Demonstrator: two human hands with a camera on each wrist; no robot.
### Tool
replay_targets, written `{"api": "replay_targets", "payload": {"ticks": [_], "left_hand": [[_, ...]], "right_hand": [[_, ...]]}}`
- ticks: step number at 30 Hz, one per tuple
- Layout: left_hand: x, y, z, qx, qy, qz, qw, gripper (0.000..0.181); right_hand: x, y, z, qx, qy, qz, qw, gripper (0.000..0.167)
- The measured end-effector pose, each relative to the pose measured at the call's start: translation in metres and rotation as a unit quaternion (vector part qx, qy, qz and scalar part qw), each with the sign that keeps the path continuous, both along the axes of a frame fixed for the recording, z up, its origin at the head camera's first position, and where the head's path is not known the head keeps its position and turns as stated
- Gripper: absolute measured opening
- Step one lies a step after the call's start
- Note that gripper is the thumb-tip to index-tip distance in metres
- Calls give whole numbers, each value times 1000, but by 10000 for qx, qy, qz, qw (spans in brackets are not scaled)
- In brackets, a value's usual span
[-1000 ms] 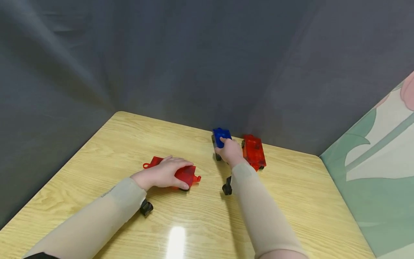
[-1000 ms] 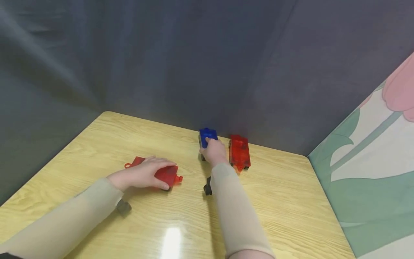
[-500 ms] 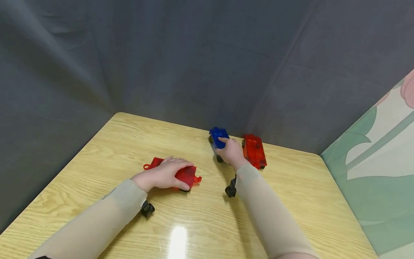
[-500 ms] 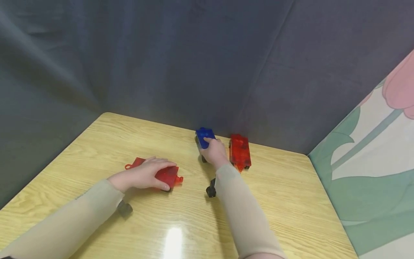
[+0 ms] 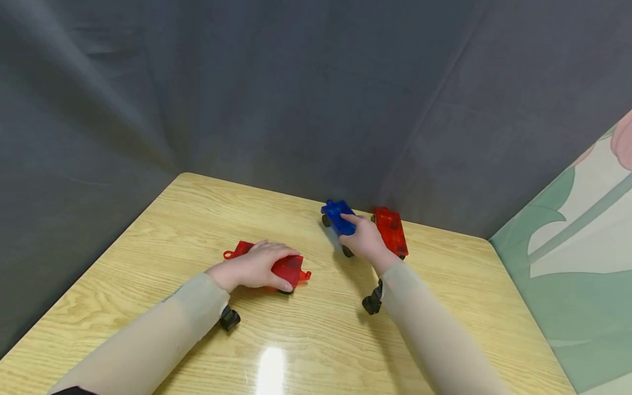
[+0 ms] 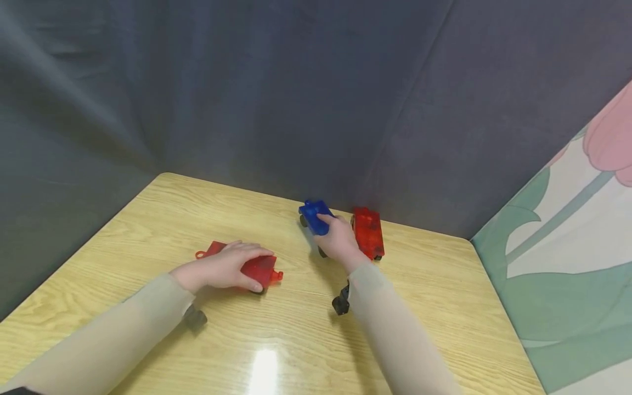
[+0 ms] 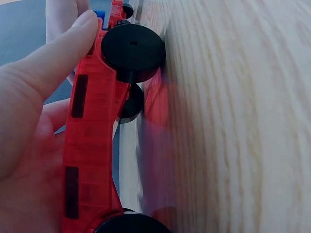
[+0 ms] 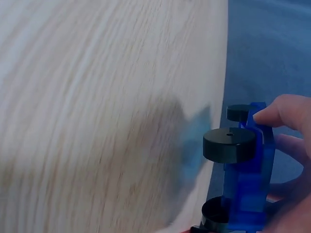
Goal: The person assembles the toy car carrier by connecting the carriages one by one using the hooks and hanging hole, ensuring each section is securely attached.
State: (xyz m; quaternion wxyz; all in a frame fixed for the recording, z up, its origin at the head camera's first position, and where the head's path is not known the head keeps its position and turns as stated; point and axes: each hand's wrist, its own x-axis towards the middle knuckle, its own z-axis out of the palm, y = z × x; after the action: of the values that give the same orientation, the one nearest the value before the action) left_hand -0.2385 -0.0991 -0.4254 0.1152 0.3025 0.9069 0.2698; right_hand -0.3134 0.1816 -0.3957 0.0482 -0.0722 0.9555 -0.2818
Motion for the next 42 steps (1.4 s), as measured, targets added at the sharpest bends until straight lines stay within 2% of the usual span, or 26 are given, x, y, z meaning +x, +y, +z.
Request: {"api": "replay_targets", "payload": {"ticks": [8, 16, 28, 36, 42], "left_hand": [[-1, 1, -1, -4, 28, -34, 10000, 80], [0, -1, -1, -1, -26, 39, 10000, 80], [1, 1, 1, 24, -34, 42, 10000, 80], [2, 2, 3, 5, 26, 13, 10000, 79], [2, 3, 1, -15, -12, 81, 10000, 80]], "right_hand": [[30, 14, 11, -410, 71, 609, 9973, 64], [60, 23, 15, -497, -32, 1221, 9913, 67], [79, 53, 13, -662, -487, 1713, 9818, 66], [88, 55, 15, -761, -789, 1978, 9741, 68], [91, 56, 15, -717, -943, 2338, 9650, 67]]}}
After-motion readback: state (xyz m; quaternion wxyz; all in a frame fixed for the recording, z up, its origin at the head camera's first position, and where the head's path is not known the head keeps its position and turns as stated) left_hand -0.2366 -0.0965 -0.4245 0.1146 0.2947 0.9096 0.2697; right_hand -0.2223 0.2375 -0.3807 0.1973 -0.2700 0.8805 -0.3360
